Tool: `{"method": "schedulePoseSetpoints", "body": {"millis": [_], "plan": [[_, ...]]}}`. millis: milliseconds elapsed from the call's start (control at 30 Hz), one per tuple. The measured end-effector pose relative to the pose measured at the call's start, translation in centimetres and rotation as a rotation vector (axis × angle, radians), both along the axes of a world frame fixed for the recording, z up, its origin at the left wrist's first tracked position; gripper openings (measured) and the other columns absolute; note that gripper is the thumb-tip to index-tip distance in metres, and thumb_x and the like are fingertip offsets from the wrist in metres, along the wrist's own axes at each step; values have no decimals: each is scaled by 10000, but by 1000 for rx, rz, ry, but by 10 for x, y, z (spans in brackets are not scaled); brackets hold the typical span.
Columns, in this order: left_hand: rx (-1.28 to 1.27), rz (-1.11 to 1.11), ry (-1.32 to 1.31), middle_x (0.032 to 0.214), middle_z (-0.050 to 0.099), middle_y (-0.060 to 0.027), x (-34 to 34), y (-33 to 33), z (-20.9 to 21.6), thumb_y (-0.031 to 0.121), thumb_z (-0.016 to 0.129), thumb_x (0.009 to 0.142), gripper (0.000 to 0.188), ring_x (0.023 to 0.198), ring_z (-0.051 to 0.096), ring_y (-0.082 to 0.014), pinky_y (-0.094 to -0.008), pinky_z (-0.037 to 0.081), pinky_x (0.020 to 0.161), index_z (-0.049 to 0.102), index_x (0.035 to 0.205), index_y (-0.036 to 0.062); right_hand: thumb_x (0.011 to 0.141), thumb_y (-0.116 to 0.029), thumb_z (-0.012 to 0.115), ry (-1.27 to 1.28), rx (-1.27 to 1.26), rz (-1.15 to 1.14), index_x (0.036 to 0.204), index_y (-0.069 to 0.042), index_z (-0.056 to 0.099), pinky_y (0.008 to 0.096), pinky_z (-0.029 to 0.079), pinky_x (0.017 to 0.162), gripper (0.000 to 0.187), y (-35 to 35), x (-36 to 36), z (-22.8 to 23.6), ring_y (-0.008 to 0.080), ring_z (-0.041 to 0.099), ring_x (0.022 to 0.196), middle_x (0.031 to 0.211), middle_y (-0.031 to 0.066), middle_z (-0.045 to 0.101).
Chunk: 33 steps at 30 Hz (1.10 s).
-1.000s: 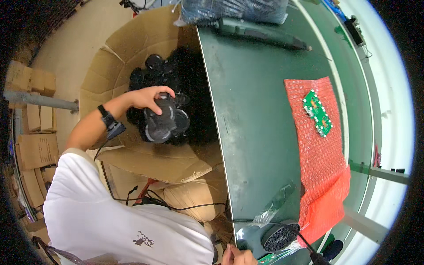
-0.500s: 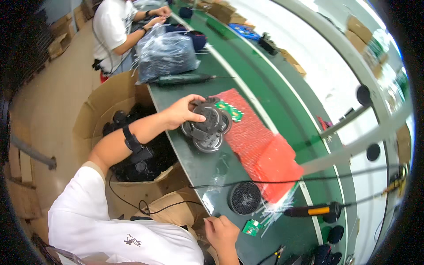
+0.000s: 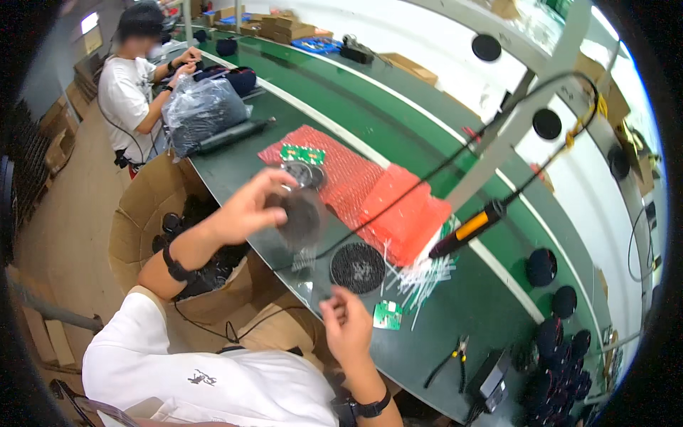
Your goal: The person assembles small electronic devices by inserting green circuit boards into black circular housings. They use a soldering iron to secure components and pliers to trim excess wires. The person handles multiple units sequentially, placing finished items on the table.
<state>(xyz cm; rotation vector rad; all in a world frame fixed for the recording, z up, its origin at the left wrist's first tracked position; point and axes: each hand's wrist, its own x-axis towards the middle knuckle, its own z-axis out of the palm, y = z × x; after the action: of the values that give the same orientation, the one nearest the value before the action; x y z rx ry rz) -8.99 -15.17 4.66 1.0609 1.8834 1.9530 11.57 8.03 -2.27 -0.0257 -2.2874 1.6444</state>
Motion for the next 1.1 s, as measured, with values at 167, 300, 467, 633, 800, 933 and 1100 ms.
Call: {"method": "schedulePoseSetpoints", "body": {"millis": [167, 300, 467, 633, 800, 933, 1100], "plan": [[-324, -210, -32, 1173, 675, -100, 95, 63, -11, 23, 715, 971, 462, 1078, 687, -156, -328, 563, 938, 525, 1392, 13, 1037, -69, 672, -203, -456, 1, 1470, 47, 449, 252, 594, 625, 501, 12, 28, 22, 130, 686, 771, 1213, 157, 674], [-349, -283, -45, 1063, 679, -96, 118, 102, -32, 117, 792, 939, 496, 906, 701, -173, -377, 569, 798, 555, 1362, 13, 1039, -59, 663, -164, -494, -241, 1443, 21, 483, 225, 552, 558, 450, 47, 68, 24, 99, 673, 741, 1095, 115, 718], [-411, -155, 461, 1092, 609, -142, 148, 127, -54, 191, 854, 853, 574, 855, 701, -324, -418, 568, 767, 580, 1324, 13, 1071, -102, 610, -277, -84, -397, 1354, 23, 634, 228, 485, 616, 311, 115, 103, 18, 69, 614, 704, 978, 37, 735], [-629, 16, 572, 1227, 551, -164, 154, 158, -65, 222, 850, 848, 594, 988, 694, -347, -439, 578, 802, 579, 1322, -13, 1013, -77, 666, -449, 353, -379, 1202, -33, 753, 318, 495, 703, 213, 143, 108, 22, 151, 643, 757, 918, 134, 711], [-707, 51, 536, 1205, 564, -162, 152, 172, -65, 225, 857, 836, 601, 975, 699, -352, -433, 584, 799, 587, 1317, -15, 936, -92, 752, -226, 685, -441, 1145, -51, 777, 365, 509, 687, 215, 140, 93, 20, 238, 635, 750, 897, 96, 668], [-706, 60, 546, 1176, 577, -154, 146, 176, -70, 208, 864, 826, 577, 950, 700, -350, -434, 584, 783, 605, 1294, -10, 904, -149, 801, -167, 576, -433, 1126, -65, 773, 414, 533, 713, 239, 126, 71, 22, 296, 669, 795, 962, 96, 679], [-504, 103, 579, 1163, 575, -144, 141, 180, -68, 165, 874, 815, 533, 859, 705, -315, -406, 584, 733, 622, 1261, 16, 870, -156, 827, -267, 590, -369, 1123, -33, 735, 364, 550, 690, 295, 112, 50, 24, 249, 686, 789, 1008, 111, 715]]}}
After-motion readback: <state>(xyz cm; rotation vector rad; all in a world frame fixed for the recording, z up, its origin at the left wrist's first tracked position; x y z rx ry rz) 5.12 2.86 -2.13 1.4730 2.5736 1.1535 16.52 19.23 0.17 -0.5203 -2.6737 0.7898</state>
